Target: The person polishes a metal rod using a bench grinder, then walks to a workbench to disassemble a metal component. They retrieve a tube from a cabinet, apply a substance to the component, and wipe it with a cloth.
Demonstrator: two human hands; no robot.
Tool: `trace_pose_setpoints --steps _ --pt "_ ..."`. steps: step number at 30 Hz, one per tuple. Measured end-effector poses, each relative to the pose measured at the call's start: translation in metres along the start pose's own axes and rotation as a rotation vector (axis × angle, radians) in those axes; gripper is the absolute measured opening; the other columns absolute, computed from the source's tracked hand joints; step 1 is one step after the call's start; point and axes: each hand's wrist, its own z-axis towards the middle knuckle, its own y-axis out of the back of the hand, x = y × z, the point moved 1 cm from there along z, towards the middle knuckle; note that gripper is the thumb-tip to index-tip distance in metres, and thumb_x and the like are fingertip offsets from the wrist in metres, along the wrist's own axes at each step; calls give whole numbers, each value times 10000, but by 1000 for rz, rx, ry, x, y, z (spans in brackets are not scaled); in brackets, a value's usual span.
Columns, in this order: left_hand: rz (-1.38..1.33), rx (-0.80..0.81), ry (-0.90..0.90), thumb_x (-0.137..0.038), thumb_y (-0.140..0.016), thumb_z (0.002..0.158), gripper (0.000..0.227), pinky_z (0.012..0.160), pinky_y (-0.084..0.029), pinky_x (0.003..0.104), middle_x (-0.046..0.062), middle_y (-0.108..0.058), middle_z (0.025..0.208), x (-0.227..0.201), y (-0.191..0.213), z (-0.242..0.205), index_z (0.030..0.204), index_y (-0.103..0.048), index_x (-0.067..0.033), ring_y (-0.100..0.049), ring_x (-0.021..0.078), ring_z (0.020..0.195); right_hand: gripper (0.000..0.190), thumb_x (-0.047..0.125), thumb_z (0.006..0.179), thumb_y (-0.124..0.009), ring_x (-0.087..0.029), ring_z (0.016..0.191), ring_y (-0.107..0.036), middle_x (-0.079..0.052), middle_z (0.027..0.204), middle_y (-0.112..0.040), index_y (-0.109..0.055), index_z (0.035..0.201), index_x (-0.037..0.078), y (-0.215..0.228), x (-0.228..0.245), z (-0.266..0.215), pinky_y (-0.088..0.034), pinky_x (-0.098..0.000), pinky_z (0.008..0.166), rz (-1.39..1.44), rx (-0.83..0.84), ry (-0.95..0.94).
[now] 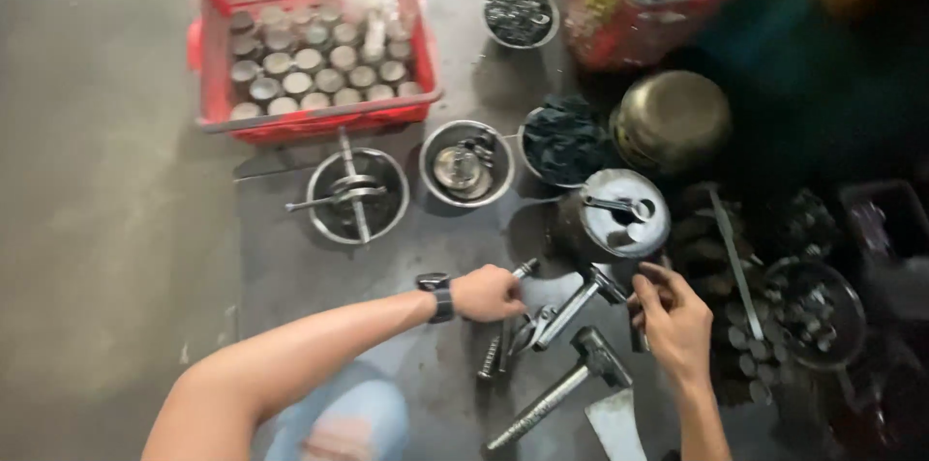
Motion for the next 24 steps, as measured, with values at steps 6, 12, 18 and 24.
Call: trace_pose_setpoints --steps 6,12,18,24 --pt "303 122 -66 -343 -737 852 317 786 -562 457 189 -749 908 21 48 -28 960 -769 -46 -712 376 862 305 164 920 -691 -78 665 -664 -32 822 -751 -718 1183 12 -62 76 -19 -523 -254 562 1 225 107" --pt "-195 -322 12 -241 -671 938 240 608 -593 297 94 -765 766 98 195 -88 965 -758 -19 -729 120 641 360 246 894 -738 -227 643 -646 -154 737 -741 -727 1207 69 -153 104 -16 -546 -368 617 -451 512 129" --pt "-310 -1009 181 -195 -646 1004 193 559 -529 293 79 -762 812 205 312 -179 991 -731 -22 -662 130 634 401 332 873 -727 -344 864 -743 -165 919 -764 -675 1194 97 -248 135 36 -585 -439 780 -987 805 291" --pt "171 -1101 71 -150 -659 975 191 903 -541 396 169 -711 1098 253 351 -183 1116 -700 -28 -689 314 1028 296 258 912 -691 -387 836 -712 -216 900 -734 -701 1138 67 -332 145 101 -566 -463 754 -667 443 410"
